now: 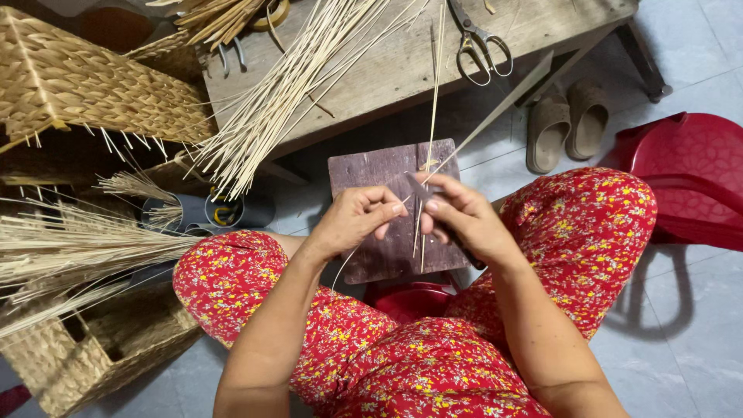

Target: The person sits on a low stool with a wooden board on their lap and splits thin bamboo strips into finer slivers using a knife. They draw each strip against the knife blade, set finished slivers on the workbench, and take new strips from a pile one at a time.

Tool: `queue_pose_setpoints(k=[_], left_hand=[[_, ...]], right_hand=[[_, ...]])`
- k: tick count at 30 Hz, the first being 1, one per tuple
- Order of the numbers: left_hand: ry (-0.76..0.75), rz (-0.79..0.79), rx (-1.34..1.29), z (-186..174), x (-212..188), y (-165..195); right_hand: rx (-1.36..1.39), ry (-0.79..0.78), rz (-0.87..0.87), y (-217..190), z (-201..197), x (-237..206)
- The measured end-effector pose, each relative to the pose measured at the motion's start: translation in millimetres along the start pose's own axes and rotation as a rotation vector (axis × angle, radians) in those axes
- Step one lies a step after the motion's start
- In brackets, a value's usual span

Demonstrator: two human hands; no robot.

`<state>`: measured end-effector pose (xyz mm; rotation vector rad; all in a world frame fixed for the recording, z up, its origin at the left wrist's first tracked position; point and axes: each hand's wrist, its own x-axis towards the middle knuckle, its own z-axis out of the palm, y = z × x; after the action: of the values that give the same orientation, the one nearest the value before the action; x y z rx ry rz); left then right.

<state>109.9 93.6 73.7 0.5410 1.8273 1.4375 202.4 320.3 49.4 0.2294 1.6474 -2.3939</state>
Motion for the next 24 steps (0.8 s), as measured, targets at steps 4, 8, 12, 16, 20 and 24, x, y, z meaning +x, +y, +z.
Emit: queue_pose_setpoints(k=[4,8,12,16,20,24], left_hand=[[-0.028,0.010,-0.040,-4,-3,1],[-0.063,0.047,-0.092,-11,-8,4],[-0.052,0.016,-0.083,-18,-16,6],[-0.069,0.023,-0.101,-28,-21,3],[-0.085,0.046,-0.089,-40,-22,-4],[-0.041,0.006,-0.152,-38,-20,-9]], right_hand=[[0.067,0.053,-0.004,-2,-10,4],[0.155,0.126,-0.133,-15,-31,-4],[0.196,0.225,-0.166,-27,-47,-12],[0.187,0.340,-0.263,-37,-63,-21],[0.239,0.400,-0.382,-49,-79,-31],[0.139,0.405,-0.404,-52,-72,-34]])
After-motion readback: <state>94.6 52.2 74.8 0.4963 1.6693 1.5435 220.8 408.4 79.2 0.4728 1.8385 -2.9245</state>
